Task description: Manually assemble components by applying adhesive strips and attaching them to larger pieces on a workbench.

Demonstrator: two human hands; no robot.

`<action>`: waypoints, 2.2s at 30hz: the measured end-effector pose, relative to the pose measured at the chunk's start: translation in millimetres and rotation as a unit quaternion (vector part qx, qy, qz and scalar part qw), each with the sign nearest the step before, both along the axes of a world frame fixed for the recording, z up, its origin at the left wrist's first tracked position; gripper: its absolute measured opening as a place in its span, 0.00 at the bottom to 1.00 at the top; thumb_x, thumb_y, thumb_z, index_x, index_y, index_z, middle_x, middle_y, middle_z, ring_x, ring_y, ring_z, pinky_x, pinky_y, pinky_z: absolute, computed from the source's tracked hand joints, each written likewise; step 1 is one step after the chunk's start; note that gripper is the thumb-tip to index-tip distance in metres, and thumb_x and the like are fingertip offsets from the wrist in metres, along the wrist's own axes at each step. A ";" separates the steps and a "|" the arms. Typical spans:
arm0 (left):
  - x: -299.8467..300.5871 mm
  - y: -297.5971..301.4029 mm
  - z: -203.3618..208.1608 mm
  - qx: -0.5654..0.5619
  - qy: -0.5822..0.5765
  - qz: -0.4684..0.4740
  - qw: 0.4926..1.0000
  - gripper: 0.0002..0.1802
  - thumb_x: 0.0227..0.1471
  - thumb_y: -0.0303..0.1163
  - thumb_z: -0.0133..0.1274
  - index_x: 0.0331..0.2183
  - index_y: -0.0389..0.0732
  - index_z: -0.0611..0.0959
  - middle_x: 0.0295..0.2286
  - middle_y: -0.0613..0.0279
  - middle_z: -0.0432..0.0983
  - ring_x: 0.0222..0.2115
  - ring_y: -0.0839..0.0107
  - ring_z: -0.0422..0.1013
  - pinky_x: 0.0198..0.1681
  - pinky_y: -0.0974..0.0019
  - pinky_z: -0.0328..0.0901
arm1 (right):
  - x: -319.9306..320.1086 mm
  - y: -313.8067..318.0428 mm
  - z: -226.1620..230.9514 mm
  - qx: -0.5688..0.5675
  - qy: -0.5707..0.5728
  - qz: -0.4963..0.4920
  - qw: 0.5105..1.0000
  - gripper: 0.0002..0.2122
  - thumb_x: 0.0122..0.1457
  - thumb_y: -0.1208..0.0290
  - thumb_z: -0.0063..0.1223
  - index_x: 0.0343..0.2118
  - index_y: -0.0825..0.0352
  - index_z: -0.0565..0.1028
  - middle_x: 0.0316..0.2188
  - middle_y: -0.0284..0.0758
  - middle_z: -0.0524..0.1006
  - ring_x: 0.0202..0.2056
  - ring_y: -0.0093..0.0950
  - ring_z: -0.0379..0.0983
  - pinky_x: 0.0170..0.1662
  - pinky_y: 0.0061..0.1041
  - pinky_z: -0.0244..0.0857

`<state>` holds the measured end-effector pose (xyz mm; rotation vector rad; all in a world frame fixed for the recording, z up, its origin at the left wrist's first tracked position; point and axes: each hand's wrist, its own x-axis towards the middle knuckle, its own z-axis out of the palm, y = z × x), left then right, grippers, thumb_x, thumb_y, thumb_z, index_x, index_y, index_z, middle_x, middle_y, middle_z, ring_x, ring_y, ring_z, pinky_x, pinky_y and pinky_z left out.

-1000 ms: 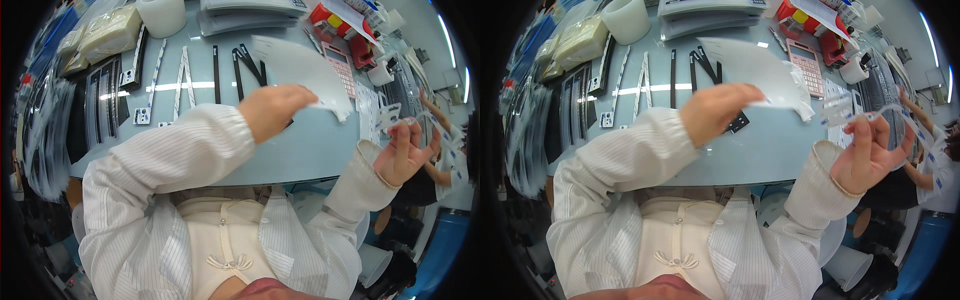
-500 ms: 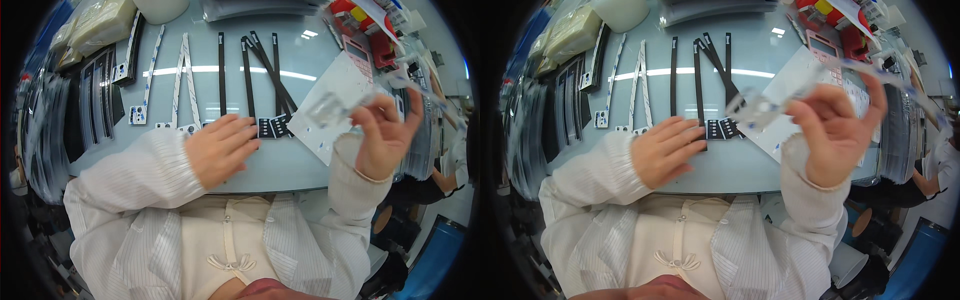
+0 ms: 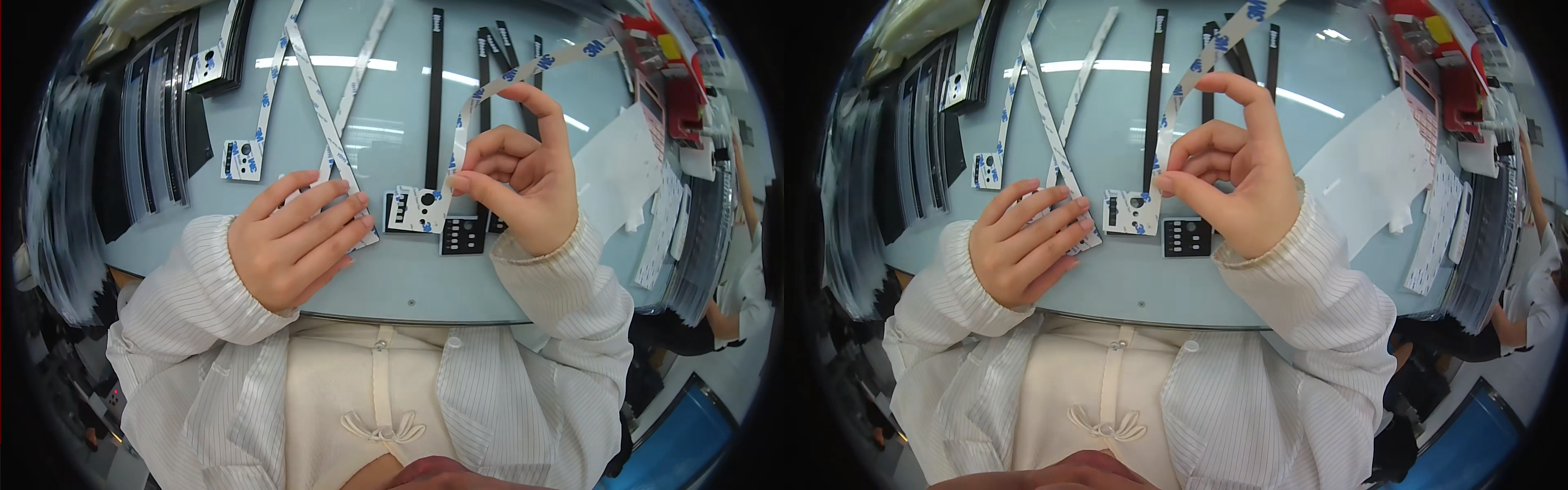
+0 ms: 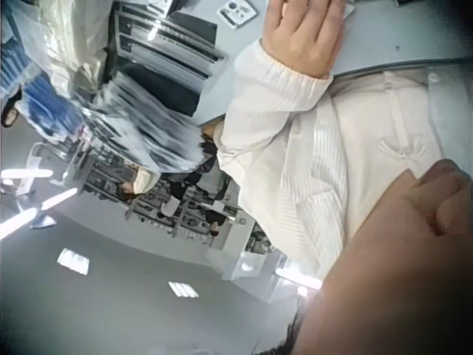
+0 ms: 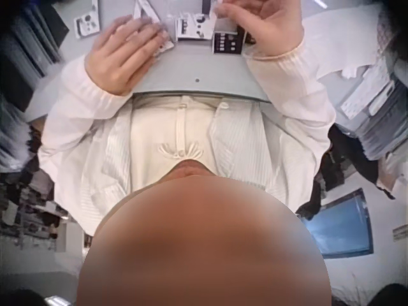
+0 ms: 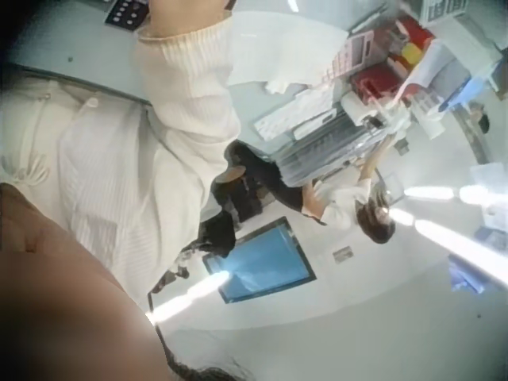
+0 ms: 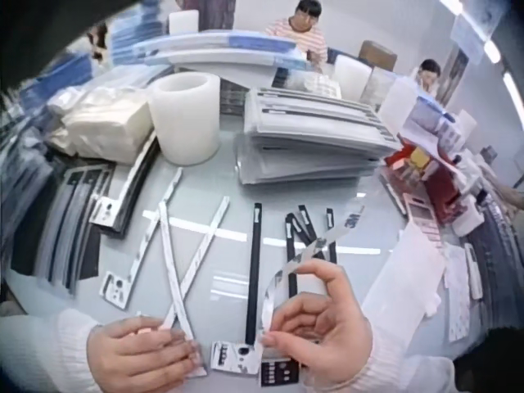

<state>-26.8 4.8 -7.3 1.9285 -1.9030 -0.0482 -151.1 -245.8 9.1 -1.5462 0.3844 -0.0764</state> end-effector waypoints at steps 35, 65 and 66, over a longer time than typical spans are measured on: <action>52.4 -25.4 -6.2 -0.011 -0.104 0.061 0.993 0.15 0.49 0.32 0.61 0.40 0.39 0.86 0.46 0.55 0.80 0.51 0.54 0.72 0.57 0.51 0.64 | 0.8 -2.9 -12.6 -0.052 -0.015 0.012 0.998 0.40 0.49 0.89 0.62 0.63 0.66 0.52 0.32 0.40 0.78 0.34 0.24 0.79 0.42 0.20 0.73; 19.9 -13.7 -15.9 -0.120 0.012 -0.199 0.973 0.09 0.49 0.32 0.61 0.25 0.36 0.83 0.31 0.57 0.83 0.27 0.69 0.73 0.25 0.69 0.59 | -0.2 3.5 -14.3 -0.111 -0.029 0.038 0.993 0.39 0.50 0.89 0.62 0.63 0.70 0.52 0.33 0.40 0.78 0.34 0.24 0.78 0.41 0.20 0.73; 20.7 -14.2 -15.4 -0.115 0.007 -0.203 0.972 0.09 0.49 0.32 0.61 0.25 0.36 0.83 0.31 0.57 0.83 0.27 0.69 0.72 0.25 0.69 0.58 | -0.7 3.5 -13.9 -0.111 -0.027 0.036 0.993 0.39 0.50 0.89 0.62 0.63 0.70 0.52 0.33 0.40 0.78 0.34 0.24 0.78 0.41 0.20 0.73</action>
